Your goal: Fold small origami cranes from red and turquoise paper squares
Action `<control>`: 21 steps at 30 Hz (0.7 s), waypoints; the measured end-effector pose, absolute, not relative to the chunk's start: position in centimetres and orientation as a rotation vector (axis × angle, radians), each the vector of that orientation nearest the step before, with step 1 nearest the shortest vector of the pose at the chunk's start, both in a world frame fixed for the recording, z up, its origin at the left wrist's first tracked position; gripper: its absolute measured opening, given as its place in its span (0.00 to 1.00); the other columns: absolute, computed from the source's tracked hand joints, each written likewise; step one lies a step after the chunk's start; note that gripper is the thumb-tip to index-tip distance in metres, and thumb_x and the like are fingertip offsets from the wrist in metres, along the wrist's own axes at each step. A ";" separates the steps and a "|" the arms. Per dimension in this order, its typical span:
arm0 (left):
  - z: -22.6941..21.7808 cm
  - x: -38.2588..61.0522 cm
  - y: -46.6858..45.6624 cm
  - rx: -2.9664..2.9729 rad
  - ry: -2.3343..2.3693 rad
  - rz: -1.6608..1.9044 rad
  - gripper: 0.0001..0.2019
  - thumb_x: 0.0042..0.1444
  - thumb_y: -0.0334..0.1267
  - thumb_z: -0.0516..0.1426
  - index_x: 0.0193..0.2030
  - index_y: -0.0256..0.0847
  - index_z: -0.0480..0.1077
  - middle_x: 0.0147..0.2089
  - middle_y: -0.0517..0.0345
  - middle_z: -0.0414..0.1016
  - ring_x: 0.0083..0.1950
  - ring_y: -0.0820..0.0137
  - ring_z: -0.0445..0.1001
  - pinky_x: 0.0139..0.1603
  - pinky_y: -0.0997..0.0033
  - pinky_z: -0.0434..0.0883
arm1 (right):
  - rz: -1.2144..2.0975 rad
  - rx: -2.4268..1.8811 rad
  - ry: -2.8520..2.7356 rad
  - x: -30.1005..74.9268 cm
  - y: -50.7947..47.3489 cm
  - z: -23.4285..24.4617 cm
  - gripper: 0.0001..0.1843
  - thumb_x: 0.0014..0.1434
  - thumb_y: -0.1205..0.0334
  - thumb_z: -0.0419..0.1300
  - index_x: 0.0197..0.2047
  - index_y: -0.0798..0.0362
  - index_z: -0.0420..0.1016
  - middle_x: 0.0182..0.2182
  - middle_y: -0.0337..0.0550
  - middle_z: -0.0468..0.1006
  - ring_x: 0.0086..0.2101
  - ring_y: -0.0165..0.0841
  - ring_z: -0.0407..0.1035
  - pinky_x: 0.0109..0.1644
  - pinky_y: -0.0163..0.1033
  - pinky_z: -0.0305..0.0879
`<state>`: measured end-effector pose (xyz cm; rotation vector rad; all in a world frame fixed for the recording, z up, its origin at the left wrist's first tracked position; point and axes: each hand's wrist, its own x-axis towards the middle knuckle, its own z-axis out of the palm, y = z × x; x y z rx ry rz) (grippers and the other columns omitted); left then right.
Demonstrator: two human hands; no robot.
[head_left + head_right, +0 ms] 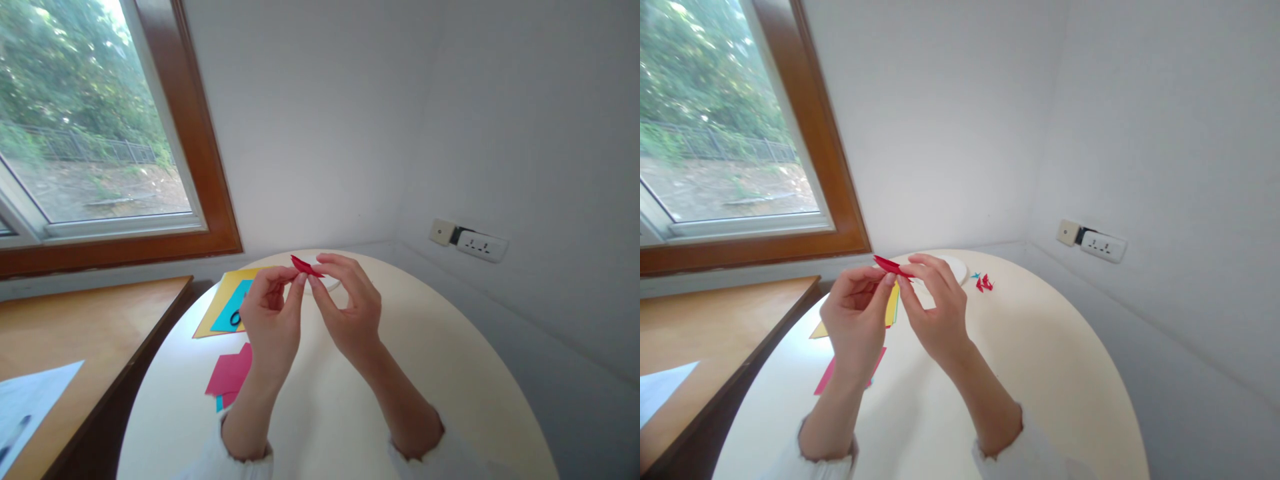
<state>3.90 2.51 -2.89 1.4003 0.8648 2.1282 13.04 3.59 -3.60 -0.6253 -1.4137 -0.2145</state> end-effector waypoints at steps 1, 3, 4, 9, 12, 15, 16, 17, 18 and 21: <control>-2.9 3.9 2.5 1.414 0.871 2.129 0.05 0.47 0.33 0.63 0.30 0.39 0.71 0.29 0.60 0.75 0.33 0.73 0.75 0.37 0.74 0.73 | -0.208 -0.621 -1.412 13.0 3.6 -3.6 0.07 0.56 0.70 0.58 0.37 0.49 0.73 0.37 0.44 0.79 0.40 0.34 0.74 0.46 0.44 0.72; -2.9 3.9 2.5 1.437 0.872 2.125 0.04 0.48 0.32 0.63 0.30 0.40 0.71 0.30 0.60 0.75 0.34 0.73 0.75 0.37 0.74 0.73 | -0.185 -0.623 -1.406 13.0 3.5 -3.6 0.07 0.57 0.70 0.58 0.36 0.49 0.74 0.38 0.44 0.80 0.41 0.34 0.75 0.47 0.43 0.72; -3.0 3.8 2.5 1.447 0.869 2.121 0.04 0.48 0.32 0.63 0.30 0.40 0.71 0.30 0.60 0.75 0.34 0.73 0.75 0.38 0.74 0.73 | -0.164 -0.628 -1.402 12.9 3.4 -3.6 0.06 0.57 0.70 0.58 0.35 0.49 0.74 0.38 0.43 0.81 0.41 0.34 0.75 0.47 0.43 0.73; -2.8 3.9 2.4 1.452 0.854 2.091 0.04 0.48 0.31 0.62 0.30 0.40 0.71 0.30 0.60 0.75 0.34 0.72 0.76 0.38 0.74 0.74 | -0.007 -0.619 -1.372 12.7 3.4 -3.7 0.06 0.56 0.69 0.59 0.34 0.50 0.75 0.34 0.41 0.81 0.37 0.32 0.76 0.43 0.39 0.73; -2.6 3.9 2.3 1.402 0.840 2.063 0.05 0.47 0.31 0.63 0.30 0.40 0.71 0.29 0.60 0.75 0.34 0.72 0.77 0.38 0.73 0.74 | 0.000 -0.585 -1.340 12.7 3.6 -3.9 0.06 0.55 0.70 0.60 0.34 0.49 0.75 0.33 0.40 0.81 0.36 0.32 0.76 0.43 0.40 0.73; -2.6 3.9 2.4 1.358 0.806 2.043 0.06 0.45 0.33 0.64 0.30 0.39 0.70 0.29 0.60 0.76 0.34 0.72 0.77 0.38 0.73 0.75 | -0.040 -0.586 -1.331 12.6 3.7 -3.9 0.08 0.55 0.70 0.59 0.35 0.48 0.76 0.32 0.40 0.81 0.35 0.32 0.76 0.42 0.41 0.73; -2.6 3.9 2.4 1.341 0.800 2.030 0.07 0.45 0.33 0.64 0.30 0.39 0.71 0.29 0.60 0.76 0.34 0.72 0.77 0.38 0.73 0.75 | -0.052 -0.595 -1.331 12.6 3.6 -3.9 0.08 0.56 0.70 0.59 0.35 0.48 0.76 0.32 0.39 0.81 0.35 0.32 0.76 0.42 0.41 0.74; -2.6 3.9 2.5 1.322 0.794 2.016 0.07 0.45 0.34 0.65 0.30 0.39 0.71 0.29 0.60 0.76 0.33 0.72 0.77 0.37 0.73 0.75 | -0.062 -0.604 -1.328 12.6 3.6 -3.9 0.08 0.56 0.70 0.59 0.35 0.47 0.76 0.32 0.39 0.81 0.34 0.32 0.76 0.41 0.41 0.74; -2.6 3.9 2.5 1.302 0.789 2.000 0.07 0.44 0.34 0.65 0.30 0.39 0.72 0.30 0.59 0.77 0.33 0.71 0.77 0.37 0.72 0.75 | -0.067 -0.614 -1.323 12.6 3.6 -3.9 0.09 0.55 0.70 0.59 0.35 0.47 0.76 0.32 0.39 0.82 0.34 0.32 0.76 0.42 0.41 0.74; -2.7 4.0 2.7 1.247 0.765 1.958 0.07 0.44 0.34 0.65 0.32 0.39 0.74 0.31 0.58 0.78 0.34 0.70 0.78 0.38 0.71 0.75 | -0.031 -0.649 -1.302 12.6 3.6 -3.9 0.09 0.55 0.69 0.60 0.38 0.47 0.77 0.33 0.39 0.82 0.35 0.32 0.76 0.43 0.41 0.74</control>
